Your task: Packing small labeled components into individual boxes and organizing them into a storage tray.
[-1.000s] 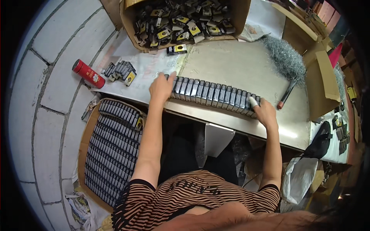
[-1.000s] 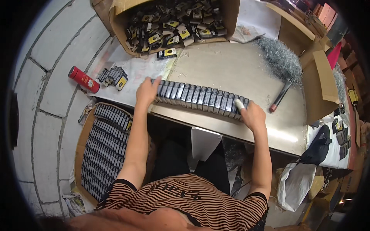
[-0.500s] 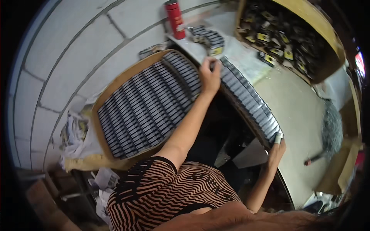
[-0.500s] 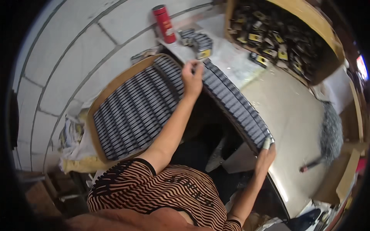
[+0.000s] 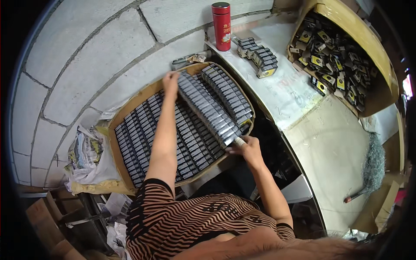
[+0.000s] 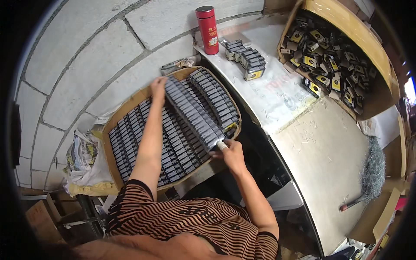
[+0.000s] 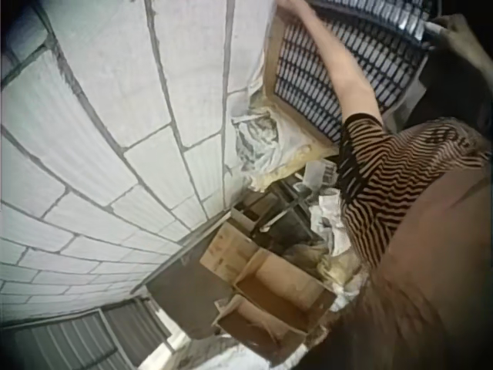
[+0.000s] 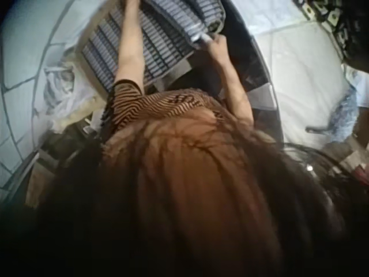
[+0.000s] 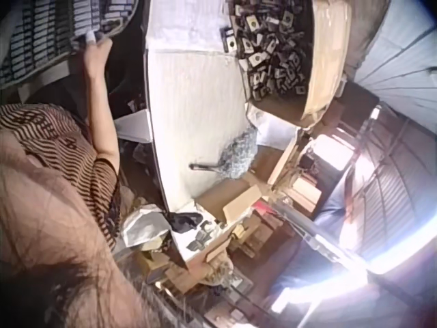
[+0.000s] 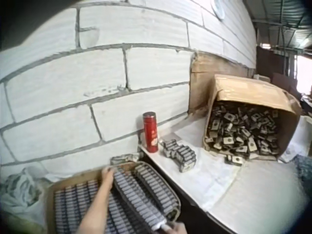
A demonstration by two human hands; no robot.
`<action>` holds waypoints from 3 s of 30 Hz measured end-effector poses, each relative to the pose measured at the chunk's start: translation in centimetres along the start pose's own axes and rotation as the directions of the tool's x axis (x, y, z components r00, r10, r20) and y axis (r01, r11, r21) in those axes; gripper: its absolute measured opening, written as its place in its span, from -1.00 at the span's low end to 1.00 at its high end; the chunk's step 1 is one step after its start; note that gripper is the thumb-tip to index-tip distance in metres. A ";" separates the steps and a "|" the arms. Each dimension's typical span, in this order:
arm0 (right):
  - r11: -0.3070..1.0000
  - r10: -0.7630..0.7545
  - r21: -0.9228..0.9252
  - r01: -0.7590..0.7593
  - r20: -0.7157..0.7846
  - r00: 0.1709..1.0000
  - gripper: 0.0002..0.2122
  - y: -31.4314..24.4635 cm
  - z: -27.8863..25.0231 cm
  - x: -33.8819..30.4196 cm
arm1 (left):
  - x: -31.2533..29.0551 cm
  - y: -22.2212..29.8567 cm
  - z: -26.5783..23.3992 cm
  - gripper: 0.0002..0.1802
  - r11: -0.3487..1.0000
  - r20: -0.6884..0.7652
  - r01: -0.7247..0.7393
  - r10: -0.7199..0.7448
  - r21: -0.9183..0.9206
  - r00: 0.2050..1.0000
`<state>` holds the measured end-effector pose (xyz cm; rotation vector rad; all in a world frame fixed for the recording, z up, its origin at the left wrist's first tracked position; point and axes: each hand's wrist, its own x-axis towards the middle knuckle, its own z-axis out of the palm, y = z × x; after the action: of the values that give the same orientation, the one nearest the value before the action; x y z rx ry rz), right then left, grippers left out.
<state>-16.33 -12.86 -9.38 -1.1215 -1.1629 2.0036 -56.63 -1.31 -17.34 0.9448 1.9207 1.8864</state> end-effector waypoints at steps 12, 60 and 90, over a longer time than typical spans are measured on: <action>0.901 -0.171 -0.433 0.025 -0.303 0.938 -0.59 2.8 1.4 -0.5 | -2.2 0.6 5.9 -0.70 0.853 -0.013 -0.108 0.134 0.511 0.991; 0.167 -0.551 -0.982 0.090 -0.017 0.835 -0.16 4.3 1.6 -0.2 | -11.5 3.1 5.4 -0.24 0.854 -0.029 0.097 -0.130 -0.511 0.991; 0.189 -0.602 -0.979 0.075 -0.055 0.797 -0.14 5.0 0.9 -0.5 | -16.2 3.6 7.1 -0.22 0.961 -0.083 0.120 -0.144 -0.249 0.986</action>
<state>-17.14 -15.92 -13.40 -1.4930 -2.2008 0.3786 -39.22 -6.17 -18.41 0.6432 1.7051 2.0645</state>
